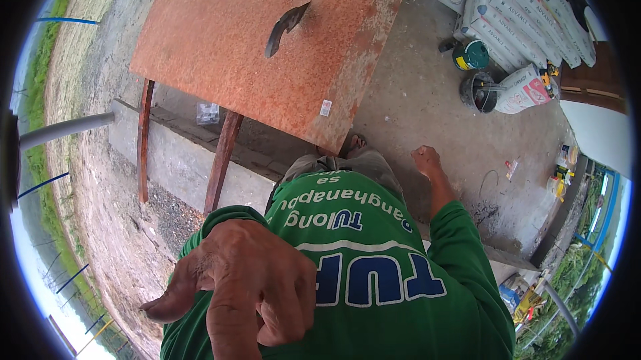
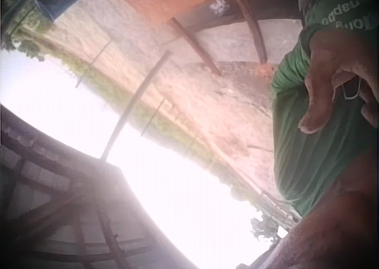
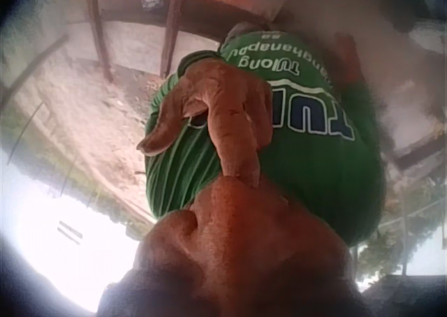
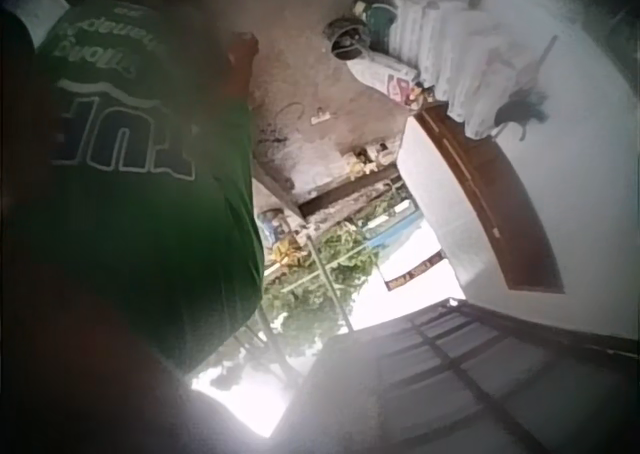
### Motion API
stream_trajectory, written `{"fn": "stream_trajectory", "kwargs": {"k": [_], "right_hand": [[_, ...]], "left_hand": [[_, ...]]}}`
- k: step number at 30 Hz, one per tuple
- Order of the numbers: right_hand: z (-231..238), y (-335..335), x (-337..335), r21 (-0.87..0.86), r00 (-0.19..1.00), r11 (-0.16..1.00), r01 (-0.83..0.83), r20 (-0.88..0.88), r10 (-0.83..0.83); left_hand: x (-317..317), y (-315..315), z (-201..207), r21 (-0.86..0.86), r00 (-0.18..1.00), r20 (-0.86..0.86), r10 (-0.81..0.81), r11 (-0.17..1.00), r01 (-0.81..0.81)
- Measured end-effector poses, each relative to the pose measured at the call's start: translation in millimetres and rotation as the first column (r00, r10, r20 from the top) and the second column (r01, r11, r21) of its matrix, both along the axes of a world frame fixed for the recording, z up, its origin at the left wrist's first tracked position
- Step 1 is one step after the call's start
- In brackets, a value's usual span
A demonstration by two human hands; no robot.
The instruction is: The person cuts a fiber cement board using a hand tool, repeatedly scoring and deepening a straight line across the surface of the boards stacked on a support frame.
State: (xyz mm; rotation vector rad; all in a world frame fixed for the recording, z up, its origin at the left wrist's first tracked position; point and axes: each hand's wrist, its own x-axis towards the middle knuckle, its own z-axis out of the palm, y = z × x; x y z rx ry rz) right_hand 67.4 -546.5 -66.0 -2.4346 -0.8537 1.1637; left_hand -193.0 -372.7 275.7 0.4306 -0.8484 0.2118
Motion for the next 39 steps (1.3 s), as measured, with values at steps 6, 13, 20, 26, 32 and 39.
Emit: {"fn": "stream_trajectory", "kwargs": {"k": [6, 13, 20, 26, 32, 39], "right_hand": [[7, 9, -7, 0.034, 1.000, 0.999, 0.008, 0.001, -0.008], [7, 6, -11, -0.067, 1.000, 0.998, 0.010, -0.025, -0.012], [19, 16, -13, -0.112, 1.000, 0.994, -0.015, -0.006, 0.014], [34, 53, -22, -0.041, 0.997, 0.996, -0.083, -0.003, 0.083], [37, 62, -70, 0.105, 0.986, 0.980, -0.168, 0.003, 0.169], [9, 64, -80, 0.023, 0.938, 0.965, -0.262, -0.231, 0.260]], "left_hand": [[-29, 24, -40, 0.186, 0.918, -0.135, 0.373, 0.920, -0.346], [-159, 39, -197, 0.812, -0.337, -0.454, 0.825, 0.539, 0.227], [-204, 5, -247, 0.493, -0.613, -0.731, 0.299, 0.852, -0.173], [-190, 39, -258, 0.605, -0.612, -0.647, 0.454, 0.795, -0.049], [-208, 60, -327, 0.421, -0.529, -0.810, 0.253, 0.879, -0.225], [-228, 38, -366, 0.202, -0.617, -0.787, 0.013, 0.950, -0.239]]}}
